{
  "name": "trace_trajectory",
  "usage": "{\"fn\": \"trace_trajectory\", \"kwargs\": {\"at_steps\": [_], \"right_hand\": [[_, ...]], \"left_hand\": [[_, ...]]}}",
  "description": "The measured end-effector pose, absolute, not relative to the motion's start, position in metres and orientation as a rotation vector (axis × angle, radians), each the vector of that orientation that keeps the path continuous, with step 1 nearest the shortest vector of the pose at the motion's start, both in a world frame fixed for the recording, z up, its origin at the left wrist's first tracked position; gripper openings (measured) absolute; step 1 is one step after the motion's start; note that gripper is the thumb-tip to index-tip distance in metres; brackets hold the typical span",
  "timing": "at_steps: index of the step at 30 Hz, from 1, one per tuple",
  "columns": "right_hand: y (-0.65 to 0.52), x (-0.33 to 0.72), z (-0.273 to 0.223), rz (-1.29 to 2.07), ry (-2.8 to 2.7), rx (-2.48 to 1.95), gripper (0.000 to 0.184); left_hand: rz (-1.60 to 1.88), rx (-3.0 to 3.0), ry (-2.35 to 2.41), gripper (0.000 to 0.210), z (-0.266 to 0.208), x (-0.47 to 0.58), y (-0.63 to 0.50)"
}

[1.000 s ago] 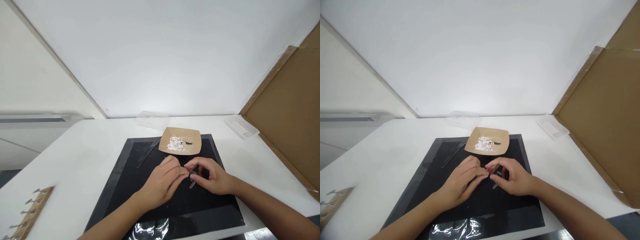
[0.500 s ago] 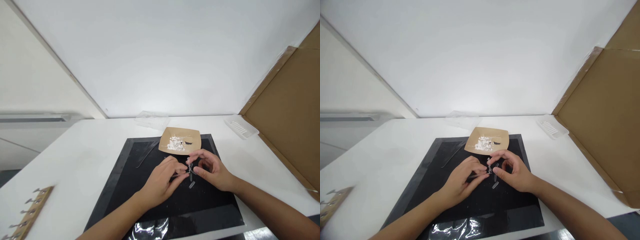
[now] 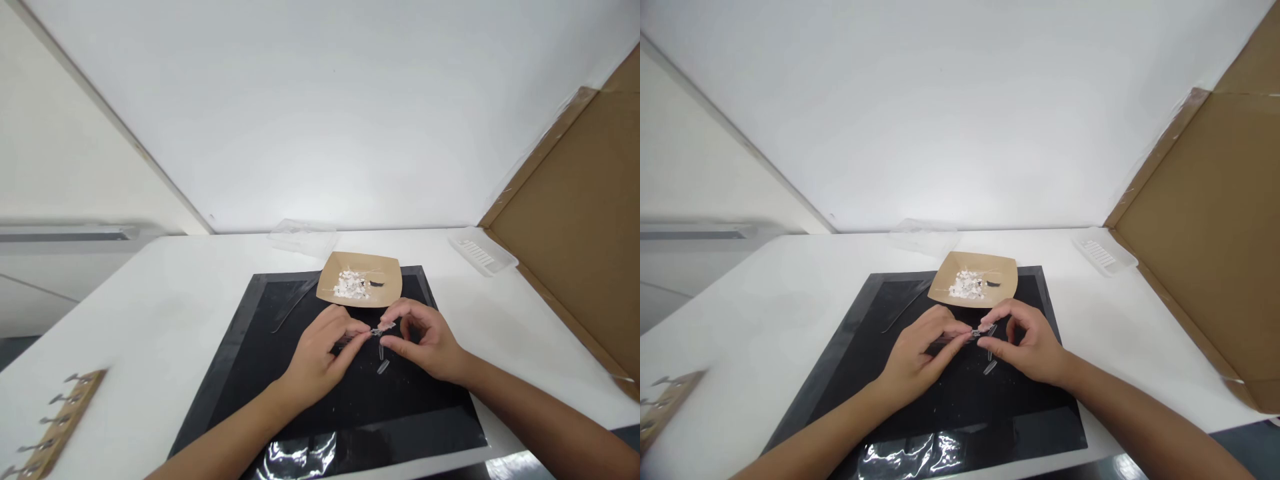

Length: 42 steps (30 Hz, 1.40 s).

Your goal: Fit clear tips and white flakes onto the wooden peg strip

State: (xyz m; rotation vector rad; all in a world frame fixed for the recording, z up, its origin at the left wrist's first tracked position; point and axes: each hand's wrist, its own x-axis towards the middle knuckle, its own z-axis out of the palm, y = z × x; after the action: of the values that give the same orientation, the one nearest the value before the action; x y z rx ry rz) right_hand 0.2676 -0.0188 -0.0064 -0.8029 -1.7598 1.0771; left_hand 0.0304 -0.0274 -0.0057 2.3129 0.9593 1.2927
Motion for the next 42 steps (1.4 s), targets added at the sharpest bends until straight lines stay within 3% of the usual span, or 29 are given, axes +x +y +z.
{"fn": "trace_trajectory", "kwargs": {"at_steps": [10, 21, 42], "right_hand": [[-0.020, 0.260, -0.009, 0.799, -1.755, -0.765, 0.011], [-0.019, 0.256, -0.003, 0.186, -1.895, -0.638, 0.023], [0.015, 0.273, -0.012, 0.273, -1.848, -1.044, 0.007]], "left_hand": [[1.264, 2.196, 0.969, 0.007, -0.004, 0.035, -0.031], [1.163, 1.983, 1.000, 0.011, 0.000, 0.039, -0.034], [1.282, 1.743, 1.265, 0.015, -0.018, 0.035, -0.026]]}}
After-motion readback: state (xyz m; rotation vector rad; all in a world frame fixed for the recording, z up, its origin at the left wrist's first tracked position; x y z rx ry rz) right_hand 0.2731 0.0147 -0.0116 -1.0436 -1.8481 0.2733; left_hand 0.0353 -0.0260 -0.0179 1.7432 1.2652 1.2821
